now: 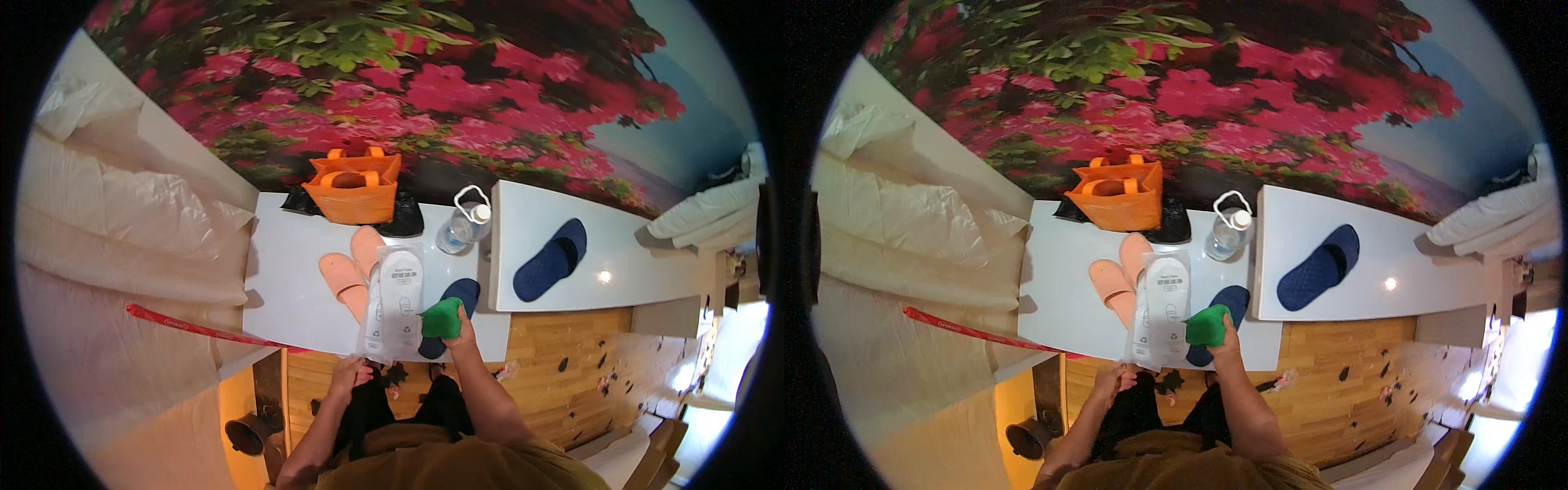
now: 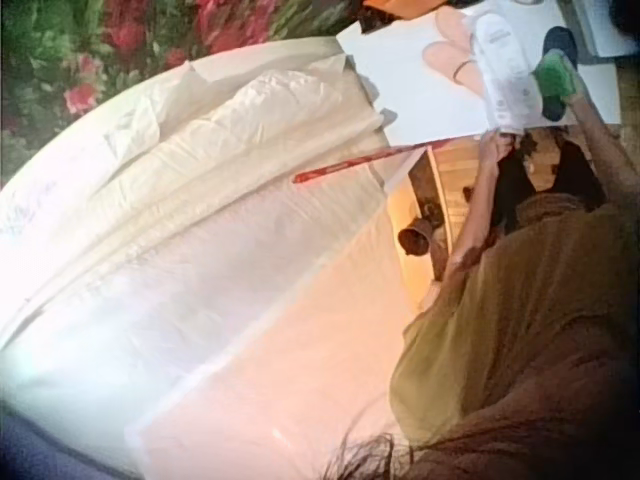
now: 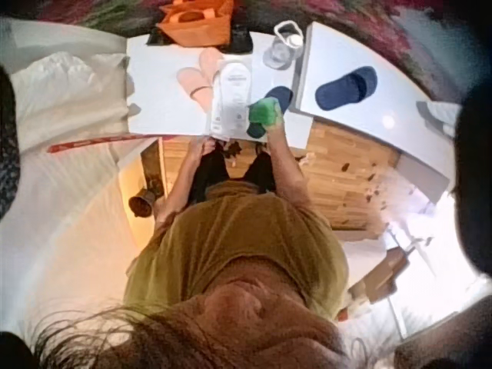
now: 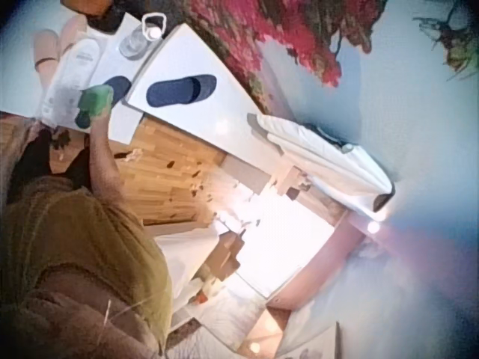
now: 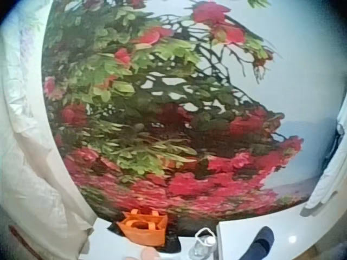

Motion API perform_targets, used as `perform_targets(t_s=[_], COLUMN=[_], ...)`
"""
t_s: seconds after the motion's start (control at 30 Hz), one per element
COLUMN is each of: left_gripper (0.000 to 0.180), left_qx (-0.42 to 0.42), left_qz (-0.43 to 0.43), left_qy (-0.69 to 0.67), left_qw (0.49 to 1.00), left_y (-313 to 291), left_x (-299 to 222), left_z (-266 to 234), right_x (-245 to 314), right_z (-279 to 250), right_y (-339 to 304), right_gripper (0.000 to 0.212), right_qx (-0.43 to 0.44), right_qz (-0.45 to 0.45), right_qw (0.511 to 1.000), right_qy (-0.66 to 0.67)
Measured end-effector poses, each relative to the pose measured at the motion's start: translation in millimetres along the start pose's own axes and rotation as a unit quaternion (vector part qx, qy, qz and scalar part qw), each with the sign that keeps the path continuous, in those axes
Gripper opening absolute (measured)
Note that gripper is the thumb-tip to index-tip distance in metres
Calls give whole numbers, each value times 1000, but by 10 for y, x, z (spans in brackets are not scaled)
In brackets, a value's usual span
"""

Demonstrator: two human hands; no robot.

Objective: The person wipes a white surface with a green cloth, then cleans a pair of blue slippers and a pair of pink slippers one by one using the same cloth. The slippers are placed back on the surface after cleaning.

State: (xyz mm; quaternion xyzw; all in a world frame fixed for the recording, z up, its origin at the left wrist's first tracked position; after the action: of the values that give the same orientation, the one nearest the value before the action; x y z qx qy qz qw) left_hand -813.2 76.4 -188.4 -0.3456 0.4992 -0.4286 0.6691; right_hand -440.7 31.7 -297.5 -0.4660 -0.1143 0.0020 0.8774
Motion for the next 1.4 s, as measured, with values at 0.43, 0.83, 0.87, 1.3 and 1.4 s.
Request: perform_targets(t_s=[0.43,0.83,0.87,1.3,1.4], left_gripper=[59,121,120,113,110], left_qx=[77,267,261,257,300], left_qz=[165,339,346,460,452], left_qy=[-71,-66,-95,-177,-140], left_qw=[981,900,896,831,828], left_y=[-501,-2428,-2499,-3197,-3444], left_x=[358,-909,-891,-837,-752], left_z=[527,2020,2042,1852,2090], right_x=[-10,118,123,1186,1157], right_z=[347,2124,2180,2963,3253], right_y=[-1086,-3795,-3898,-4864,-5040], right_gripper=[57,52,52,59,54], right_qx=[73,305,306,360,324], right_qz=[111,172,158,-278,-478], right_qw=[961,853,852,794,636], right_qy=[-241,-387,-396,-404,-512])
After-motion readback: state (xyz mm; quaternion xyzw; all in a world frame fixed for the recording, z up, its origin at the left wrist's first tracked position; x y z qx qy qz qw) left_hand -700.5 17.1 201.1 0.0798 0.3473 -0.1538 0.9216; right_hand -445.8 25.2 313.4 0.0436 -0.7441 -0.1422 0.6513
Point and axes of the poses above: each hand's wrist, its own y-axis towards the middle knuckle, its own z-axis out of the palm, x = y × z, the point moved 7 cm from there along y, towards the middle knuckle, and after that the axes turned 14 degrees about -y, right-handed, at the moved point
